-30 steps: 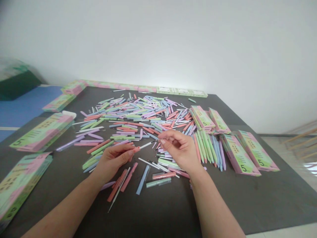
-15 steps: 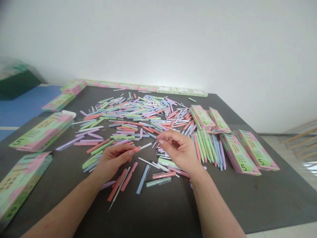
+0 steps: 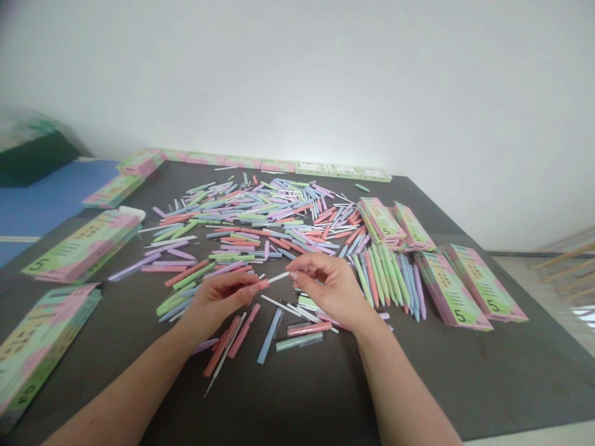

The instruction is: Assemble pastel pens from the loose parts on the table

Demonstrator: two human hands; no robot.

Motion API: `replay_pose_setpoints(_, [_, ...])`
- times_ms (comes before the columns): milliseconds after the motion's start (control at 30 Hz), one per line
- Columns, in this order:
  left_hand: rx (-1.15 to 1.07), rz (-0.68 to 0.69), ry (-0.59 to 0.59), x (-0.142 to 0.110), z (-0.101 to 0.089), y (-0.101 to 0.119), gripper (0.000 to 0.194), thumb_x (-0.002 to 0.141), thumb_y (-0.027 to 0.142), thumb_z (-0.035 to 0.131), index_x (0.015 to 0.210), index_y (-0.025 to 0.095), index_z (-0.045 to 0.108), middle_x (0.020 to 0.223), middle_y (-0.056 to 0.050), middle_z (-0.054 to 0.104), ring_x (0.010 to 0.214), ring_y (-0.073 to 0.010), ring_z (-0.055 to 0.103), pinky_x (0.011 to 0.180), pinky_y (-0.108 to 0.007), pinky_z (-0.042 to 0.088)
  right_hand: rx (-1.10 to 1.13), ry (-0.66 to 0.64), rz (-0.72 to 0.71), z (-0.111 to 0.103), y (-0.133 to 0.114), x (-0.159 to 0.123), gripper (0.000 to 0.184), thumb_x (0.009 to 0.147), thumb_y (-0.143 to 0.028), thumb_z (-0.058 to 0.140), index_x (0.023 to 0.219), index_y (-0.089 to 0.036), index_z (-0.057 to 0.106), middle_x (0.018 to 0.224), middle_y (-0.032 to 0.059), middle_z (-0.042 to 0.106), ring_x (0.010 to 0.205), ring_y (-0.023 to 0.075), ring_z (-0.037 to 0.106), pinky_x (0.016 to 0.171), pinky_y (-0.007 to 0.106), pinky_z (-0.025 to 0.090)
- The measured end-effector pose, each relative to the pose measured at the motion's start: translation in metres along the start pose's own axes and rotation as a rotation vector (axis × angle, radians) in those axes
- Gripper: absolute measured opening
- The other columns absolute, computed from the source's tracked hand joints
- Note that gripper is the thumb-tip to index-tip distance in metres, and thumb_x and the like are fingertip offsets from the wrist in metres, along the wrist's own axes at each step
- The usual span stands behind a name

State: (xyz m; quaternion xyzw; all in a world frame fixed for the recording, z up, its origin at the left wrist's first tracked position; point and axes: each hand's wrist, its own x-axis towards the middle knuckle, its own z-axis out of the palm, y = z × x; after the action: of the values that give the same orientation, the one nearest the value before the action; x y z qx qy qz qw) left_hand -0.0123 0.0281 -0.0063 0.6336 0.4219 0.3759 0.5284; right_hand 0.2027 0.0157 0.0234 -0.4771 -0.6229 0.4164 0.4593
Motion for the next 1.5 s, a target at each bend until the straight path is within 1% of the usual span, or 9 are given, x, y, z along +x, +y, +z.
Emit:
replay_pose_setpoints(200, [0.072, 0.012, -0.04, 0.001, -0.001, -0.001, 0.026, 0.082, 0.04, 0.064, 0.087, 0.018, 0.075, 0.07, 0.0, 0.062, 0.066, -0.0121, 0.049, 0.061, -0.024, 0.036, 0.039, -0.002, 0.047, -0.001, 0.0, 0.003, 0.017, 0.076, -0.031, 0.072, 0.084, -0.016, 0.071, 0.07, 0.0027, 0.07, 0.059, 0.0132, 0.065, 0.055, 0.023, 0.053])
replay_pose_setpoints(467, [0.024, 0.012, -0.014, 0.002, 0.0, -0.002, 0.029, 0.083, 0.041, 0.061, 0.091, 0.017, 0.074, 0.062, 0.001, 0.055, 0.052, -0.0087, 0.041, 0.049, -0.022, 0.032, 0.158, -0.044, -0.014, -0.004, 0.002, 0.004, 0.024, 0.082, -0.033, 0.067, 0.1, -0.018, 0.066, 0.073, 0.0014, 0.068, 0.062, 0.0121, 0.064, 0.059, 0.025, 0.054])
replay_pose_setpoints(733, [0.012, 0.008, 0.001, 0.002, 0.0, -0.002, 0.028, 0.082, 0.041, 0.062, 0.09, 0.017, 0.075, 0.062, 0.001, 0.055, 0.051, -0.0085, 0.042, 0.048, -0.021, 0.033, 0.151, 0.007, -0.002, -0.002, 0.005, 0.006, 0.019, 0.08, -0.034, 0.069, 0.087, -0.017, 0.064, 0.068, 0.001, 0.068, 0.057, 0.0116, 0.063, 0.054, 0.024, 0.052])
replay_pose_setpoints(933, [-0.017, -0.005, -0.004, 0.003, -0.001, -0.005, 0.027, 0.083, 0.04, 0.062, 0.092, 0.017, 0.074, 0.065, 0.001, 0.056, 0.051, -0.0076, 0.043, 0.045, -0.02, 0.033, 0.175, -0.004, -0.008, -0.002, 0.007, 0.006, 0.023, 0.082, -0.035, 0.068, 0.096, -0.018, 0.062, 0.071, 0.0006, 0.068, 0.058, 0.0112, 0.062, 0.055, 0.024, 0.051])
replay_pose_setpoints(1067, [-0.1, -0.017, 0.084, 0.005, -0.001, -0.007, 0.029, 0.08, 0.042, 0.065, 0.093, 0.017, 0.074, 0.063, 0.0, 0.058, 0.051, -0.0077, 0.045, 0.046, -0.02, 0.033, 0.19, 0.032, -0.039, -0.003, 0.009, 0.007, 0.028, 0.084, -0.038, 0.064, 0.104, -0.019, 0.058, 0.072, 0.0003, 0.067, 0.058, 0.0118, 0.061, 0.054, 0.025, 0.048])
replay_pose_setpoints(1200, [-0.242, -0.052, 0.229, 0.007, -0.002, -0.006, 0.033, 0.075, 0.045, 0.07, 0.092, 0.018, 0.075, 0.064, 0.0, 0.061, 0.051, -0.0078, 0.047, 0.046, -0.02, 0.036, 0.099, 0.08, -0.057, 0.002, 0.013, 0.007, 0.016, 0.085, -0.034, 0.063, 0.087, -0.019, 0.058, 0.06, -0.004, 0.058, 0.051, 0.0094, 0.052, 0.05, 0.022, 0.042])
replay_pose_setpoints(1333, [-0.265, -0.007, 0.365, 0.01, -0.004, -0.003, 0.027, 0.072, 0.039, 0.073, 0.087, 0.017, 0.076, 0.064, 0.001, 0.063, 0.052, -0.0075, 0.047, 0.051, -0.02, 0.039, -0.185, -0.122, -0.144, 0.022, 0.013, 0.003, 0.007, 0.085, -0.023, 0.061, 0.083, -0.018, 0.065, 0.068, -0.0003, 0.061, 0.061, 0.0113, 0.055, 0.056, 0.023, 0.044])
replay_pose_setpoints(1433, [-0.269, 0.045, 0.393, 0.011, -0.007, -0.003, 0.027, 0.072, 0.038, 0.073, 0.088, 0.017, 0.076, 0.057, 0.002, 0.058, 0.051, -0.0079, 0.044, 0.05, -0.02, 0.038, -0.271, -0.409, -0.308, 0.045, 0.007, -0.003, 0.015, 0.085, -0.013, 0.057, 0.091, -0.02, 0.069, 0.089, 0.0047, 0.069, 0.083, 0.0157, 0.062, 0.076, 0.028, 0.05])
replay_pose_setpoints(1500, [-0.274, 0.059, 0.395, 0.012, -0.009, -0.003, 0.028, 0.072, 0.04, 0.072, 0.089, 0.017, 0.076, 0.055, 0.003, 0.056, 0.051, -0.0079, 0.043, 0.048, -0.02, 0.036, -0.312, -0.563, -0.383, 0.061, 0.002, -0.007, 0.022, 0.085, -0.009, 0.055, 0.094, -0.021, 0.07, 0.097, 0.0048, 0.07, 0.097, 0.017, 0.062, 0.09, 0.031, 0.047])
